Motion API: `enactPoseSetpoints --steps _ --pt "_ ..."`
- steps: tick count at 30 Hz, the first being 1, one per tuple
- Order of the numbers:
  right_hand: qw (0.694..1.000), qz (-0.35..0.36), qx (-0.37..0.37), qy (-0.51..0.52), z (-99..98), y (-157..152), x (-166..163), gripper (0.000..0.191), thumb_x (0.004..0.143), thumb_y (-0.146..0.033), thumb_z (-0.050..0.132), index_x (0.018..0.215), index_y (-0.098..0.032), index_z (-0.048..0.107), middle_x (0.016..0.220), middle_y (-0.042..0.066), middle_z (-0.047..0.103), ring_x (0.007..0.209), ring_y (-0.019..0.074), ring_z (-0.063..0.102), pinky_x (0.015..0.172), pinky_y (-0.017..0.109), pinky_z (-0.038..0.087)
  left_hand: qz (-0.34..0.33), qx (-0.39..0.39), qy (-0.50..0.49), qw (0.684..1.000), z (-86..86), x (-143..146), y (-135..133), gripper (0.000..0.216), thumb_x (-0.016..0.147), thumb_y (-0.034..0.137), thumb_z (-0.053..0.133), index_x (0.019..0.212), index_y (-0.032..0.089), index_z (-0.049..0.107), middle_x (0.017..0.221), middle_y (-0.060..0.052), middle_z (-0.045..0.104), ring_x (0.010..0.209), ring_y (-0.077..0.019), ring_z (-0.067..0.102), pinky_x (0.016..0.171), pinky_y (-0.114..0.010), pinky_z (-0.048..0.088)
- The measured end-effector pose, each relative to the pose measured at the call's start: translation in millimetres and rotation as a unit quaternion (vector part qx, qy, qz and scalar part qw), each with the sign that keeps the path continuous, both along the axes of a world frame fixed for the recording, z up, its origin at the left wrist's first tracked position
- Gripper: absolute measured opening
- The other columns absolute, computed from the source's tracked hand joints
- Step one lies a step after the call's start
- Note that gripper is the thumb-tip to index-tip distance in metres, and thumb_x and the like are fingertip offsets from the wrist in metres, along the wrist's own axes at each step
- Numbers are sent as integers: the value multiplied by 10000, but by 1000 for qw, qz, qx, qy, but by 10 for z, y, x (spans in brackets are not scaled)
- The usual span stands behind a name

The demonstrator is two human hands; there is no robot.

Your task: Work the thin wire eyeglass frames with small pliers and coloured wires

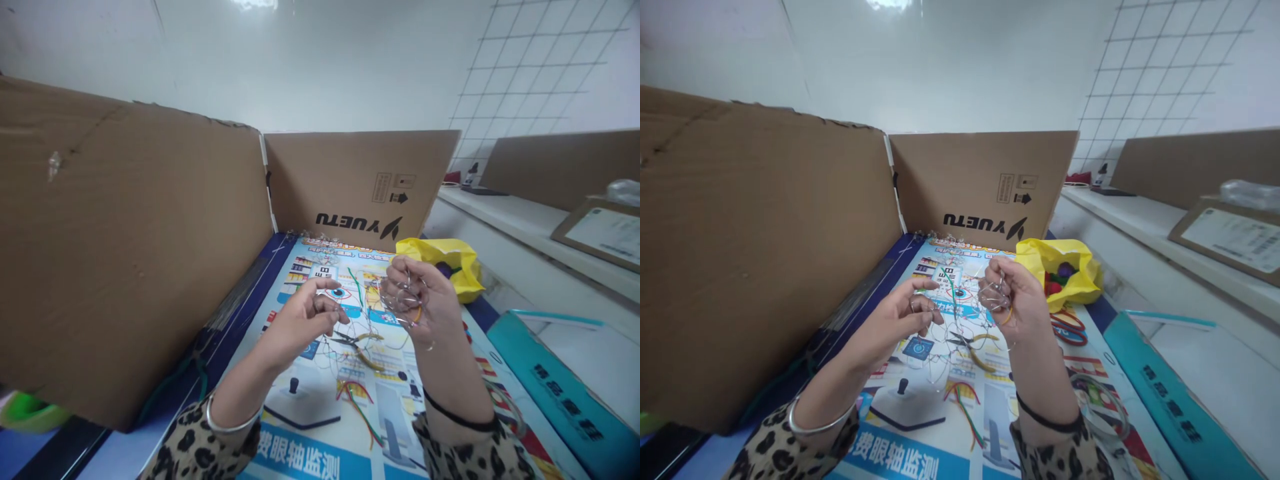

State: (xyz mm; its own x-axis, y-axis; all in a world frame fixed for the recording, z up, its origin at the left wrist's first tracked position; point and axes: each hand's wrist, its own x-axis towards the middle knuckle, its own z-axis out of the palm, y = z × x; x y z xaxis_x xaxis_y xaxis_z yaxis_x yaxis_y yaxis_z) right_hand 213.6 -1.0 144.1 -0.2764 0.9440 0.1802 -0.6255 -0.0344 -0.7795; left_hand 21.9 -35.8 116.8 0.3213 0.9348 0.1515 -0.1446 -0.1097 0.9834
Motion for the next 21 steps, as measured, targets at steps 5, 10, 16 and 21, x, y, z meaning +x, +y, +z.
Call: enactPoseSetpoints --steps 5,10,16,21 --pt "1000 17 -1 -12 -18 32 26 314 705 -298 591 561 -195 331 494 -86 221 379 35 130 307 138 180 -26 3 -34 999 -71 -9 25 366 752 141 605 1089 196 473 803 -22 616 810 -135 586 675 -252 404" --pt "1000 21 0 -1 -31 33 35 310 722 -281 578 555 -191 333 487 -85 220 378 36 137 316 143 191 -37 -15 -68 997 -88 13 19 365 728 120 627 1060 199 497 792 -12 612 770 -119 585 697 -254 411" --pt "1000 22 -4 12 -22 24 23 292 711 -255 579 556 -190 340 505 -82 235 380 36 129 316 148 169 -23 -28 -65 997 -86 20 11 381 694 94 635 1042 207 526 815 -11 572 832 -137 575 634 -233 393" --pt "999 31 -12 21 -40 34 25 287 700 -246 583 546 -182 350 497 -79 239 382 34 122 318 151 144 -32 -14 -51 998 -84 26 20 334 716 94 619 1027 194 551 796 -5 577 748 -90 527 669 -226 395"
